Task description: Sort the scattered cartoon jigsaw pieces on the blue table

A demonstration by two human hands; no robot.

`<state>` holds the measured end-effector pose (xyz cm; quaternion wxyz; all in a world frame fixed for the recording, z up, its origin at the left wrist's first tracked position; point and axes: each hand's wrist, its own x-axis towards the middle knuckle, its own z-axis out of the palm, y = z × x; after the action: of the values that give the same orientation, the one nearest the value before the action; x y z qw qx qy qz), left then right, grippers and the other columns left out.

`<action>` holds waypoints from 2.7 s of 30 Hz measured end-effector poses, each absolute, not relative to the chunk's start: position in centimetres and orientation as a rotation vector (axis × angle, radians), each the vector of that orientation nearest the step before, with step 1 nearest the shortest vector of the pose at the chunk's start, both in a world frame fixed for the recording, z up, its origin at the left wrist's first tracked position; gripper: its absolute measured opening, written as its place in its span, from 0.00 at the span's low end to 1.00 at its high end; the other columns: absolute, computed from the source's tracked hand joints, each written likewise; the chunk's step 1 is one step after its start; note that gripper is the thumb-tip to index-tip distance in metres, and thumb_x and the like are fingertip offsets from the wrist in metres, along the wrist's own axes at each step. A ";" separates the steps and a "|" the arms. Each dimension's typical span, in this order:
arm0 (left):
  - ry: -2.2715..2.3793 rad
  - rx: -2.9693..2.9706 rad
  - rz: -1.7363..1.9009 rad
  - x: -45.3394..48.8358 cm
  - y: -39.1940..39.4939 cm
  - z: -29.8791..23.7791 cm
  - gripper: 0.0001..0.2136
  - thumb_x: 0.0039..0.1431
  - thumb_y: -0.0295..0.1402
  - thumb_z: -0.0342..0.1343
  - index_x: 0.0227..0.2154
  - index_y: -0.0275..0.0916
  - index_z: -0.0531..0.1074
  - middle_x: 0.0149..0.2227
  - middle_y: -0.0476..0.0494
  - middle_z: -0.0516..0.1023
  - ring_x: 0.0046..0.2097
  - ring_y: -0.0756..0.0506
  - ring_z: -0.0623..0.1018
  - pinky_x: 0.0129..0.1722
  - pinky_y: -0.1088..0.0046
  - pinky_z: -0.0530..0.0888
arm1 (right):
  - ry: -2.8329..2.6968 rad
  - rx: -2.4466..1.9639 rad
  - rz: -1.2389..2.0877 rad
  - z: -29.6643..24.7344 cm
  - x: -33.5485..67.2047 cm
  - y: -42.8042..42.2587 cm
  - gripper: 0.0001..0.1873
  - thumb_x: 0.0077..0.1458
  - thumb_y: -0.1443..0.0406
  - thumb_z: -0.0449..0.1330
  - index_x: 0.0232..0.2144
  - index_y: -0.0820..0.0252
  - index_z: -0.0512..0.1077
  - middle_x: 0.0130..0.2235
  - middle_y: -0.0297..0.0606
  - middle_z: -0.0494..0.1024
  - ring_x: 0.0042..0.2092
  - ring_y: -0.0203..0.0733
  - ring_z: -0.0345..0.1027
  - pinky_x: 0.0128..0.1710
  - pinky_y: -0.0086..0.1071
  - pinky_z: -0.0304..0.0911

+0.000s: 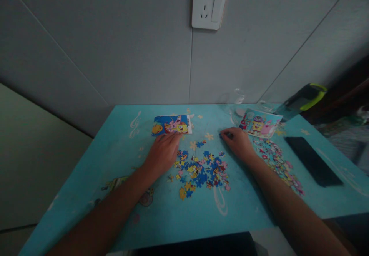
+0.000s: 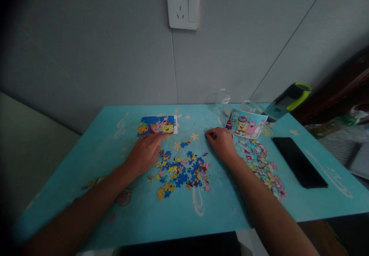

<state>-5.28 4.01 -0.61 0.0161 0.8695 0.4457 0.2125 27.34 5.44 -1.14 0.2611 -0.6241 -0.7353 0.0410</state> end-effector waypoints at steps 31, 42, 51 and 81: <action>1.438 2.691 0.613 -5.4 4.0 -0.4 0.16 0.67 0.27 0.43 0.55 0.38 0.67 0.51 0.37 0.77 0.55 0.40 0.74 0.56 0.56 0.65 | -2.359 -1.263 0.510 1.6 23.8 2.0 0.07 0.59 0.59 0.64 0.36 0.54 0.79 0.33 0.36 0.78 0.37 0.42 0.70 0.41 0.37 0.64; 1.436 2.706 0.599 -5.5 4.1 -0.7 0.16 0.68 0.28 0.43 0.55 0.36 0.67 0.53 0.38 0.76 0.57 0.39 0.73 0.58 0.55 0.64 | -2.320 -1.255 0.692 1.7 24.0 2.0 0.07 0.59 0.59 0.63 0.33 0.55 0.78 0.32 0.36 0.77 0.37 0.40 0.69 0.40 0.36 0.64; 1.432 2.698 0.613 -5.5 4.0 -0.8 0.15 0.68 0.27 0.43 0.54 0.37 0.67 0.52 0.38 0.76 0.57 0.39 0.73 0.58 0.55 0.64 | -2.220 -1.316 0.744 2.3 25.3 2.4 0.09 0.59 0.58 0.62 0.33 0.56 0.78 0.34 0.36 0.78 0.37 0.41 0.71 0.41 0.36 0.65; 1.414 2.705 0.626 -5.6 4.1 -0.8 0.15 0.67 0.27 0.44 0.53 0.37 0.68 0.52 0.38 0.76 0.57 0.39 0.73 0.57 0.54 0.65 | -2.331 -1.288 0.780 1.9 25.3 2.3 0.09 0.57 0.57 0.65 0.38 0.53 0.79 0.36 0.37 0.79 0.38 0.41 0.71 0.40 0.35 0.65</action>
<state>-5.58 4.08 -0.83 0.0129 0.8682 0.4536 0.2008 25.26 2.33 1.95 0.1821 -0.4564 -0.8259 0.2764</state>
